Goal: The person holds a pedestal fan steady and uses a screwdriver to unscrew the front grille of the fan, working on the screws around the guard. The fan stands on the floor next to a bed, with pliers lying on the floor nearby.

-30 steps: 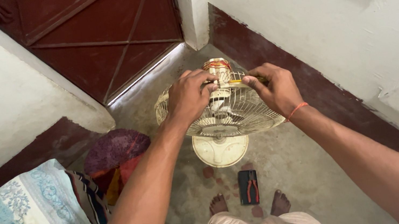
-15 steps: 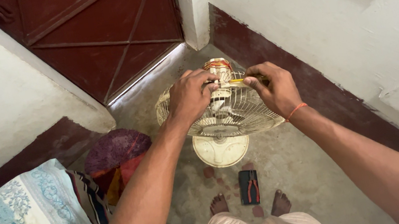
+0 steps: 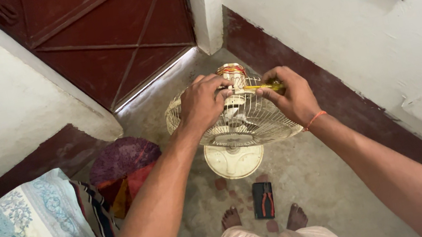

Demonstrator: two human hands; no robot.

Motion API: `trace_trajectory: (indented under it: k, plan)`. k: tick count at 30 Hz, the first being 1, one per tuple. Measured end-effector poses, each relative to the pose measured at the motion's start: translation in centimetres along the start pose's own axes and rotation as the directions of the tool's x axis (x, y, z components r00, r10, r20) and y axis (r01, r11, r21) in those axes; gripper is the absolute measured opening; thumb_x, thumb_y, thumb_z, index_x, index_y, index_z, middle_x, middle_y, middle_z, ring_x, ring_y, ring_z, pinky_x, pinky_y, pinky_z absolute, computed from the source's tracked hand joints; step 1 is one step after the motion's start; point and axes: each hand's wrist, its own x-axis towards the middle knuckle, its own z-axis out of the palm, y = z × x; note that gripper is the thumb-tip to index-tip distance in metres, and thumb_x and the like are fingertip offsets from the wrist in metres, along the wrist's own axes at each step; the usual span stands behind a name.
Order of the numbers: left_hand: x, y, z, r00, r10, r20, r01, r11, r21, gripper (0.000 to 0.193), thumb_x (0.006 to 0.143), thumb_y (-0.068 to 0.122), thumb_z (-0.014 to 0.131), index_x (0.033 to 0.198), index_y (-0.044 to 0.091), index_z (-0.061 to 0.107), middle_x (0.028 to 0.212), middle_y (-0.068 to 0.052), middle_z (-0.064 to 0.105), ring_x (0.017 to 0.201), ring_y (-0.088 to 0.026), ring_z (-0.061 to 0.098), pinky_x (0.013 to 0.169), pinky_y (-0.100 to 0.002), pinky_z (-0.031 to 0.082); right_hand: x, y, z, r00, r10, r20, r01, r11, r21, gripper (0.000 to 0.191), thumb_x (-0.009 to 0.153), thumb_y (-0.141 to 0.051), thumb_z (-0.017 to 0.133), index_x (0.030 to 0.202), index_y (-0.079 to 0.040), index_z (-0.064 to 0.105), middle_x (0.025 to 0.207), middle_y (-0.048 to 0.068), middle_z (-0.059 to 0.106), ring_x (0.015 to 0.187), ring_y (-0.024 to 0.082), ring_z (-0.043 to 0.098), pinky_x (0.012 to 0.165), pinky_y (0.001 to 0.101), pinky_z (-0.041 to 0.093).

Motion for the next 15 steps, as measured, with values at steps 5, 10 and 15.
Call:
trace_trajectory:
  k: [5,10,15]
  plan:
    - [-0.1,0.2,-0.2,1.0,-0.024,0.017,0.025,1.0,-0.002,0.014,0.088,0.02,0.075,0.101,0.018,0.078,0.103,0.0,0.075,0.1,-0.026,0.066,0.083,-0.043,0.052,0.0,0.0,0.3,0.998,0.057,0.003,-0.057,0.994,0.097,0.026,0.092,-0.02,0.078,0.107,-0.002,0.069,0.096,0.007,0.073,0.084,0.011,0.067,0.073,0.0294,0.055]
    - [0.0,0.2,-0.3,1.0,-0.009,0.004,0.009,1.0,0.0,0.014,0.089,0.021,0.074,0.102,0.017,0.077,0.103,0.0,0.075,0.1,-0.025,0.066,0.085,-0.042,0.052,0.1,-0.6,0.0,0.99,0.134,0.05,-0.134,0.991,-0.002,0.027,0.094,-0.026,0.076,0.103,-0.002,0.072,0.083,0.009,0.075,0.075,0.014,0.065,0.068,0.0321,0.053]
    - [-0.1,0.2,-0.1,1.0,-0.01,0.012,0.01,1.0,-0.004,0.014,0.088,0.02,0.075,0.102,0.017,0.078,0.101,-0.001,0.075,0.098,-0.026,0.067,0.084,-0.042,0.052,0.3,-1.4,-0.7,0.99,0.121,0.07,-0.114,0.989,-0.098,0.029,0.096,-0.031,0.073,0.1,-0.003,0.073,0.081,0.011,0.074,0.072,0.018,0.066,0.069,0.0358,0.052]
